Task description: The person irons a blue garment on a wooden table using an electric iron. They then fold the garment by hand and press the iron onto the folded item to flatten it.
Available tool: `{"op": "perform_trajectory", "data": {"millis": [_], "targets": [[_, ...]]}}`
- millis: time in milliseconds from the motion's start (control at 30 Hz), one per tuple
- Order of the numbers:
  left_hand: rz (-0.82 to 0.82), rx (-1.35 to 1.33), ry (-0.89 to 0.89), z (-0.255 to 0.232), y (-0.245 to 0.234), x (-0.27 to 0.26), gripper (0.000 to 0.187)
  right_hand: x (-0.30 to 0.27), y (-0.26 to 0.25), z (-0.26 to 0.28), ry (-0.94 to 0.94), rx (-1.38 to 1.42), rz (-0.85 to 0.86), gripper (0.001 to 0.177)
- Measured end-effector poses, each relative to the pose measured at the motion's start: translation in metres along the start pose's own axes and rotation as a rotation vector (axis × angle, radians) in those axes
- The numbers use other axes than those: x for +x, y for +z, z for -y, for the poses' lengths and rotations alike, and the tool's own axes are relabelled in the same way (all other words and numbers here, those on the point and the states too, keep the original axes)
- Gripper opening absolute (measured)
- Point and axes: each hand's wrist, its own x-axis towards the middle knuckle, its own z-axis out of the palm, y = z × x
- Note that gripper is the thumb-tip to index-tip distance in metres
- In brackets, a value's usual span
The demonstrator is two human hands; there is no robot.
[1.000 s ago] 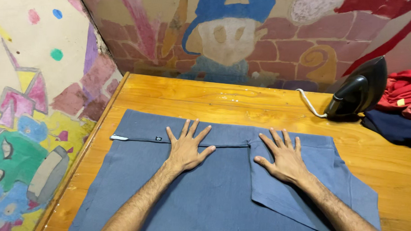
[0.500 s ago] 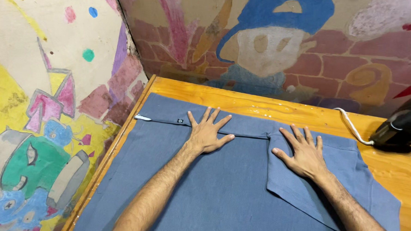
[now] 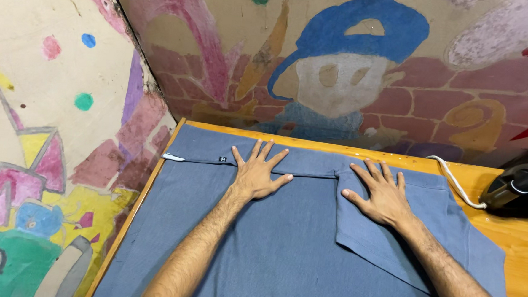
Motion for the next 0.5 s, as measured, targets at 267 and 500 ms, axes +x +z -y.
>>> {"op": "perform_trajectory", "data": {"millis": [267,500], "targets": [[-0.022,-0.008,-0.014,0.002,-0.001,0.019,0.082,0.027,0.001,-0.012,-0.025,0.009,0.0,0.083],[-0.064,0.001,0.004,0.005,0.002,0.025,0.08,0.034,0.0,-0.014,-0.03,0.014,-0.009,0.084]]}}
